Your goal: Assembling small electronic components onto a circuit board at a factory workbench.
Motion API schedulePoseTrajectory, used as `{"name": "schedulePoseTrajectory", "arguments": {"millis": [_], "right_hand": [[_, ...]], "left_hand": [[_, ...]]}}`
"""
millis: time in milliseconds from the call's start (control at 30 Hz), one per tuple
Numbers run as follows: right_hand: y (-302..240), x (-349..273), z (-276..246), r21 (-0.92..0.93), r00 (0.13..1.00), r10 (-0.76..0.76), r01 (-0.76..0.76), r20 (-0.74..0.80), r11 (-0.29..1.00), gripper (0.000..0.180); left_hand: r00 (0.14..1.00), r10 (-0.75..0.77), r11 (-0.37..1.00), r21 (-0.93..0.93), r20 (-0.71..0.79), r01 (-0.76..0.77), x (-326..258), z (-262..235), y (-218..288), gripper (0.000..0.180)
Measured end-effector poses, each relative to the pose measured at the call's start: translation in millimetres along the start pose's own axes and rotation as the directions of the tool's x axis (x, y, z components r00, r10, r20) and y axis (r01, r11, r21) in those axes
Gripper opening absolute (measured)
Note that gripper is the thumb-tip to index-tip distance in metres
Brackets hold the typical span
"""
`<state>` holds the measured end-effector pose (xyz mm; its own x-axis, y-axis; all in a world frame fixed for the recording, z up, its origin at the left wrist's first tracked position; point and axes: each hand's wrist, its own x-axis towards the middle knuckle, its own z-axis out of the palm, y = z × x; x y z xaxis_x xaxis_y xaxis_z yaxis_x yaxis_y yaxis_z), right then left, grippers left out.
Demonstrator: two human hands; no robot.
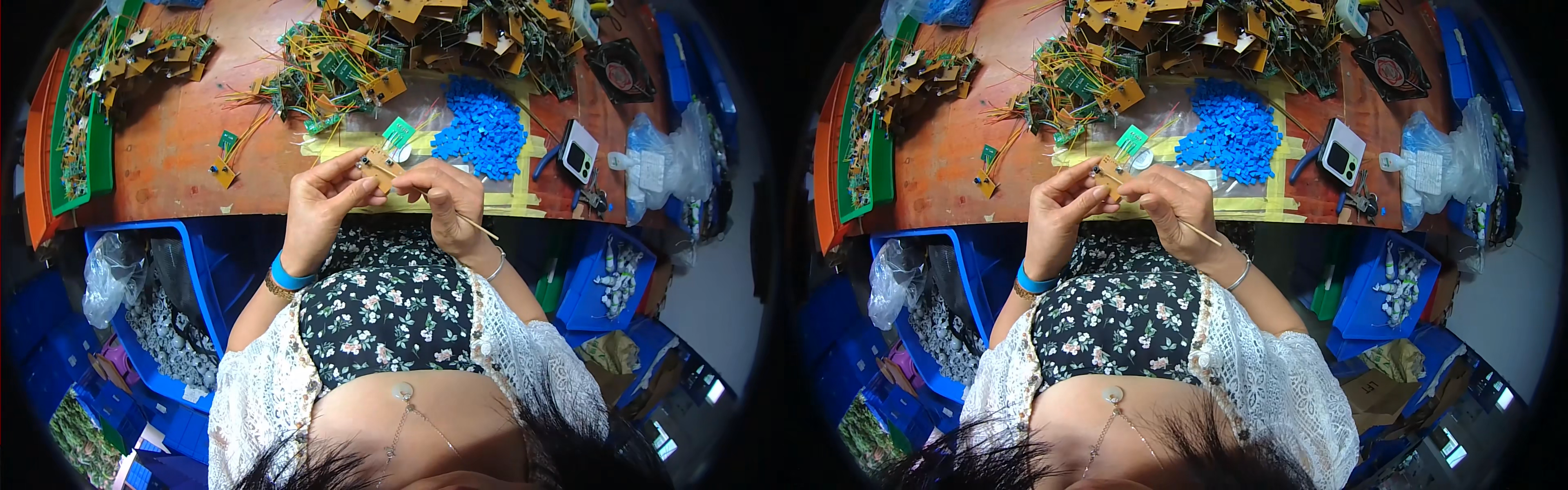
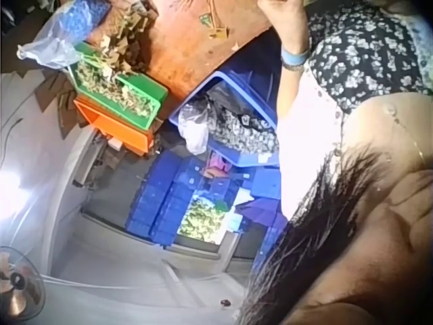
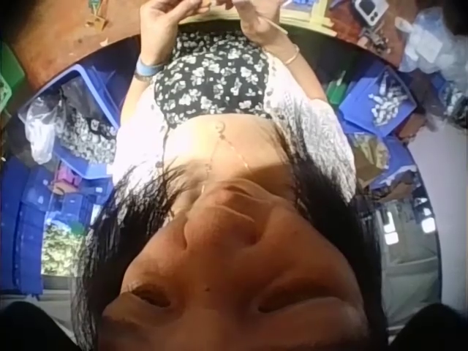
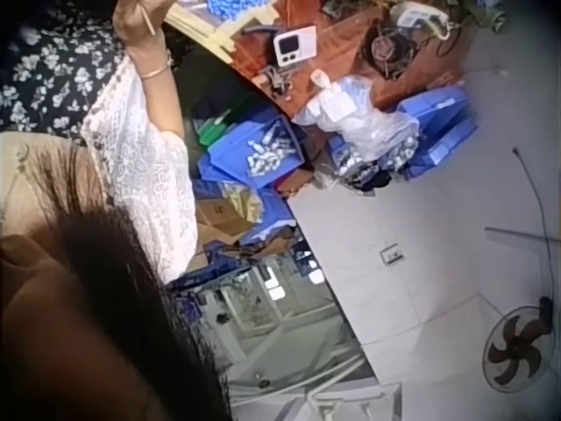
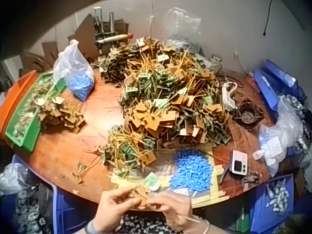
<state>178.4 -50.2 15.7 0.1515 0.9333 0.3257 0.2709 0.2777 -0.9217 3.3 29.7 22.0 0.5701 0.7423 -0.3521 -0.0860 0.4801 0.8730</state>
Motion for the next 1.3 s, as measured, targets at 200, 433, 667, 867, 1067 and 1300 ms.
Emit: {"name": "schedulePoseTrajectory", "arguments": {"millis": [200, 433, 667, 867, 1067, 1300], "right_hand": [[-0.3, 3.6, -0.3, -0.081, 0.995, -0.099, 0.100, 0.010, 0.992, 0.046], [-4.6, -2.6, -17.6, -0.237, 0.963, -0.247, 0.216, -0.111, 0.947, 0.028], [41.5, 11.3, -35.7, -0.604, 0.969, -0.135, -0.019, -0.208, 0.796, 0.007], [47.9, 15.2, -34.5, -0.748, 0.977, -0.211, 0.130, -0.014, 0.651, 0.016], [47.2, 13.8, -33.1, -0.669, 0.969, -0.213, 0.078, -0.122, 0.739, 0.018], [-6.6, 18.0, -3.7, -0.464, 0.954, -0.296, 0.243, -0.043, 0.852, 0.025]], "left_hand": [[1.000, 0.008, 1.000, -0.012, 0.007, -0.008, 0.8, -0.2, -1.7, 0.039], [0.997, 0.049, 0.998, -0.038, -0.058, -0.051, 0.6, -1.2, -2.5, 0.038], [0.995, 0.097, 0.995, 0.010, -0.038, -0.097, 1.9, -0.1, -2.4, 0.038], [0.993, 0.111, 0.994, 0.007, -0.032, -0.111, 1.4, -2.1, -5.2, 0.038], [0.996, 0.086, 0.996, 0.017, -0.024, -0.085, 4.9, 0.1, -6.4, 0.038], [0.995, 0.087, 0.996, 0.007, 0.057, -0.087, 9.0, 3.8, -12.6, 0.037]]}}
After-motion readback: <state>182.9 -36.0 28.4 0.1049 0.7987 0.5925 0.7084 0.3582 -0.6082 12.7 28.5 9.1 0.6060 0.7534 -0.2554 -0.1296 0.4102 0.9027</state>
